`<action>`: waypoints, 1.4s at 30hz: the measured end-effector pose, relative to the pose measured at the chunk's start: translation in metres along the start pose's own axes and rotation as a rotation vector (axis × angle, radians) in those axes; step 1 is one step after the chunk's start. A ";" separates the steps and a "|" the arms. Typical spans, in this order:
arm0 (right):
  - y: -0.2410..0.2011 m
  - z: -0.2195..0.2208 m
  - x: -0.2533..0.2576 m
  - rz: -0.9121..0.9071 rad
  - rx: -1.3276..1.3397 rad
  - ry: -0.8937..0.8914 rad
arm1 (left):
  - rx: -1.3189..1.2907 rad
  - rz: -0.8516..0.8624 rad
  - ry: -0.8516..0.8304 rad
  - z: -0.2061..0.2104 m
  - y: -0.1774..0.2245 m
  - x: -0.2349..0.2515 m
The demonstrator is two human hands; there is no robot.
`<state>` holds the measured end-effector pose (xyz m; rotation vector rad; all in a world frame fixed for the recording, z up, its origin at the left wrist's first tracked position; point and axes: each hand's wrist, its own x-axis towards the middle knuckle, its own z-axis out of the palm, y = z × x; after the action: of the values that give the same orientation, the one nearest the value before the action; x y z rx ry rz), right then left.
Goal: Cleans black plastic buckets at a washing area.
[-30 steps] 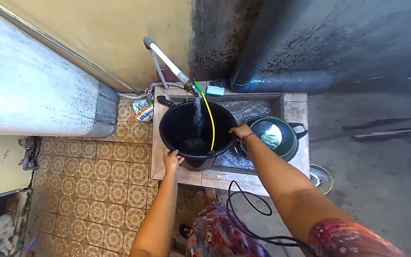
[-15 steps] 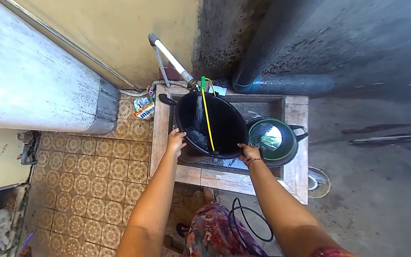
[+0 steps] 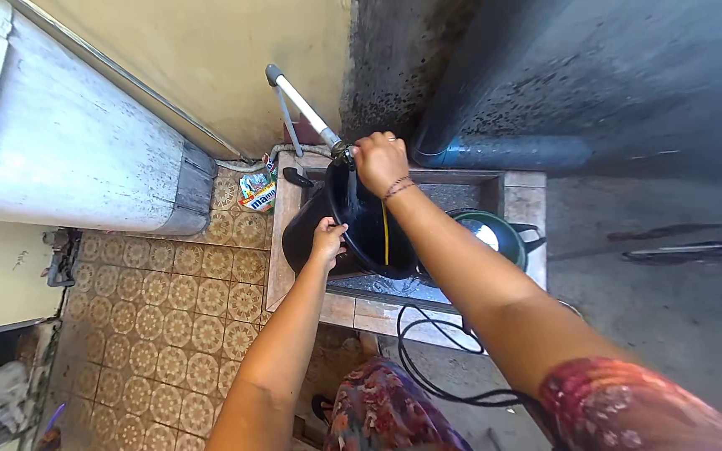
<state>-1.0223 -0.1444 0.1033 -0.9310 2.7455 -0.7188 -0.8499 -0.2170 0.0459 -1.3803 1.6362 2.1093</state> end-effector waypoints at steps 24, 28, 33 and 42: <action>0.091 0.119 -0.219 0.837 0.446 -0.141 | -0.034 0.039 0.228 -0.109 -0.053 -0.113; 0.089 0.177 -0.252 0.967 0.536 -0.596 | 0.063 0.054 0.110 -0.087 -0.034 -0.147; 0.068 0.201 -0.245 0.886 0.530 -0.812 | 0.186 0.063 -0.236 -0.032 -0.009 -0.166; 0.008 0.061 -0.215 0.774 0.601 -0.958 | 0.211 0.196 -0.527 0.010 0.013 -0.174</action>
<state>-0.8380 -0.0317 0.0448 0.0054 1.6437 -0.6275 -0.7643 -0.1439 0.1796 -0.5538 1.7412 2.0785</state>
